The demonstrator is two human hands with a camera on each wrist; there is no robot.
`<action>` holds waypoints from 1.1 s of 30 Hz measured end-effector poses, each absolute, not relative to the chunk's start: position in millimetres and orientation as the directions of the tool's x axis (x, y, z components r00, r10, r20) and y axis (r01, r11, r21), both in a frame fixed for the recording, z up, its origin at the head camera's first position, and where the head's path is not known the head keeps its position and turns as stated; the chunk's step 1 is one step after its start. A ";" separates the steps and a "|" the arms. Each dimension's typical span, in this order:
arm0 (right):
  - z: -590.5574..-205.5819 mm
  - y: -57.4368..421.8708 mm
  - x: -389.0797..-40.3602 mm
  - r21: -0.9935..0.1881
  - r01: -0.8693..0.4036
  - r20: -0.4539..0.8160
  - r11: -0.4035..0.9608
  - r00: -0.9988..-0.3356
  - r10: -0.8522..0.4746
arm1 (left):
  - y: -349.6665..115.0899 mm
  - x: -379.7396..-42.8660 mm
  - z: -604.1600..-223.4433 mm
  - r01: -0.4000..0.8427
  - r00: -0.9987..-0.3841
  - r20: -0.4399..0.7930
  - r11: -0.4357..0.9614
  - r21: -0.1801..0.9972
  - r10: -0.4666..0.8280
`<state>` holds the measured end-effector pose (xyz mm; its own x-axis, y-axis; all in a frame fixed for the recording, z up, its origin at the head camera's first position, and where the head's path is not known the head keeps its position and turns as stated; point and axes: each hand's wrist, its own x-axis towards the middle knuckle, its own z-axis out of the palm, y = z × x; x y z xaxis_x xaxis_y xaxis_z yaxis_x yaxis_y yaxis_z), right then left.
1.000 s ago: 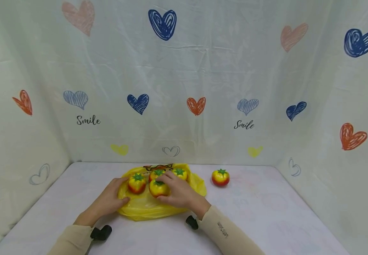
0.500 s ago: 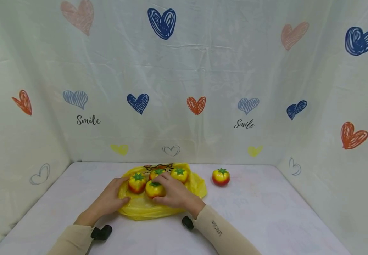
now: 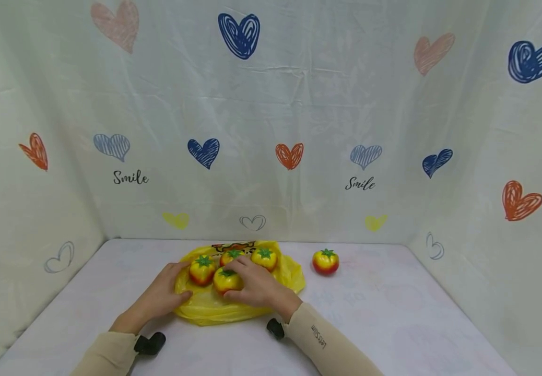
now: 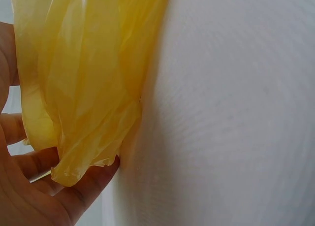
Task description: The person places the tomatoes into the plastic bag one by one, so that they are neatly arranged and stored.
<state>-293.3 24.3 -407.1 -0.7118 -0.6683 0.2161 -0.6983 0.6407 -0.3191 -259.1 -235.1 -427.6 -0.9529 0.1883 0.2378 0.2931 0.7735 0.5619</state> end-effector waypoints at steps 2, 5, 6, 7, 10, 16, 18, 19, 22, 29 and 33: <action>-406.6 23.4 -293.3 -0.320 -0.699 0.211 0.640 -0.711 -0.671 | -235.0 -258.9 -427.2 0.291 -0.954 0.237 0.775 0.561 0.186; -406.9 21.8 -293.5 -0.320 -0.699 0.202 0.639 -0.709 -0.675 | -234.4 -257.5 -425.5 0.286 -0.956 0.229 0.772 0.568 0.185; -407.1 21.2 -293.6 -0.316 -0.699 0.199 0.641 -0.710 -0.676 | -234.3 -257.1 -424.9 0.283 -0.957 0.224 0.770 0.571 0.186; -407.4 20.7 -293.7 -0.311 -0.697 0.195 0.646 -0.712 -0.675 | -234.0 -256.5 -424.2 0.278 -0.958 0.219 0.769 0.575 0.183; -408.2 19.8 -294.3 -0.299 -0.693 0.186 0.656 -0.716 -0.672 | -233.6 -255.4 -422.6 0.278 -0.959 0.216 0.770 0.575 0.185; -409.5 20.3 -294.6 -0.287 -0.686 0.169 0.668 -0.723 -0.670 | -234.1 -255.5 -422.1 0.284 -0.957 0.218 0.766 0.576 0.190; -409.1 20.8 -294.6 -0.293 -0.686 0.166 0.666 -0.722 -0.671 | -234.4 -255.6 -422.5 0.284 -0.957 0.219 0.767 0.576 0.189; -408.8 21.2 -294.7 -0.298 -0.687 0.166 0.663 -0.721 -0.672 | -234.4 -255.6 -422.6 0.284 -0.957 0.220 0.768 0.575 0.189; -407.8 23.0 -295.1 -0.338 -0.681 0.162 0.650 -0.722 -0.673 | -234.4 -255.8 -423.0 0.283 -0.957 0.220 0.769 0.574 0.188; -405.7 25.4 -295.3 -0.362 -0.676 0.140 0.643 -0.721 -0.679 | -233.7 -256.1 -423.3 0.272 -0.961 0.212 0.769 0.579 0.180; -404.4 24.9 -294.7 -0.356 -0.668 0.132 0.654 -0.728 -0.672 | -233.4 -256.3 -423.2 0.272 -0.960 0.217 0.771 0.575 0.177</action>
<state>-294.7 24.9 -404.4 -0.7284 -0.6722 0.1324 -0.6679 0.6538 -0.3555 -256.3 -233.4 -423.2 -0.9601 0.1769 0.2166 0.2719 0.7714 0.5753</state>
